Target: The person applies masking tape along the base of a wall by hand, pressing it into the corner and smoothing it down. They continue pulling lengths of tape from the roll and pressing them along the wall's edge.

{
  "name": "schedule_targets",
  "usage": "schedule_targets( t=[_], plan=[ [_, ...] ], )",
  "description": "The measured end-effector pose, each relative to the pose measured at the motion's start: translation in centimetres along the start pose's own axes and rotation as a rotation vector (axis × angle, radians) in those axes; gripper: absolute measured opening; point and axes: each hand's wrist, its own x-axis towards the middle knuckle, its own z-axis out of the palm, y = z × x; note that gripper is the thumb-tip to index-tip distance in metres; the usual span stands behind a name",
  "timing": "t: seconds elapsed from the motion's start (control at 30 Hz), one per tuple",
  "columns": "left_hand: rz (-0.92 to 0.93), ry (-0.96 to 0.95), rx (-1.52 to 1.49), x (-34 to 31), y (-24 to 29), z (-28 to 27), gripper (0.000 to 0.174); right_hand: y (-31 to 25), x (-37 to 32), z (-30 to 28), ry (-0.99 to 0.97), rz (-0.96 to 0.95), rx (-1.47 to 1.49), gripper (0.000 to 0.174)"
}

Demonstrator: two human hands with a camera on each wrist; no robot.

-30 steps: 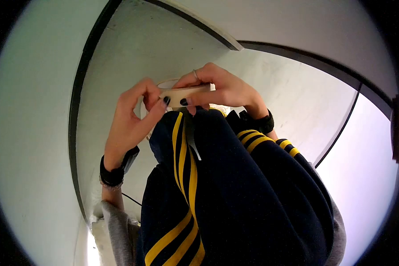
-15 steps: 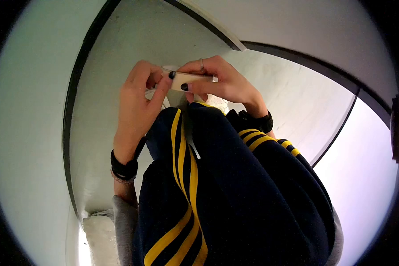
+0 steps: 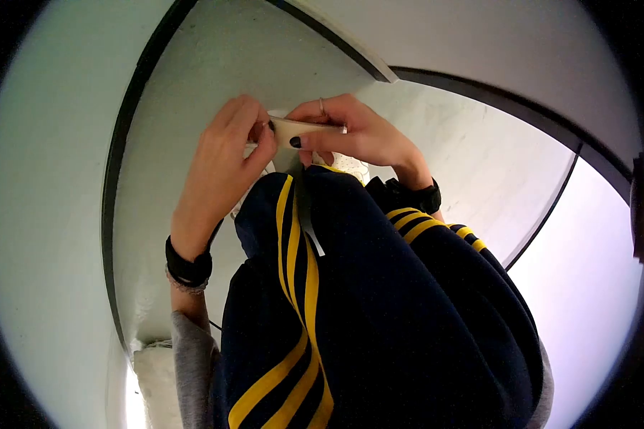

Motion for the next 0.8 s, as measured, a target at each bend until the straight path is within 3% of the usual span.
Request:
schedule_targets(
  t=[0.17, 0.37, 0.47, 0.53, 0.8],
  plan=[
    [-0.100, -0.075, -0.159, -0.5, 0.1, -0.5, 0.009, -0.1, -0.1, 0.0, -0.049, 0.046, 0.043, 0.030],
    [-0.013, 0.024, 0.093, -0.3, 0.2, 0.0, 0.008, -0.7, 0.0, 0.2, 0.011, 0.032, -0.006, 0.030],
    [0.006, 0.074, -0.030, 0.0, -1.0, 0.7, 0.008, -0.1, 0.1, 0.0, 0.025, 0.037, -0.060, 0.029],
    [0.003, 0.053, -0.023, 0.1, -0.8, 0.5, 0.008, 0.3, 0.2, 0.0, 0.013, -0.072, -0.148, 0.031],
    [-0.018, -0.040, -0.012, 0.1, -0.4, -0.7, 0.008, -0.3, 0.2, 0.4, 0.001, 0.031, -0.062, 0.032]
  ],
)
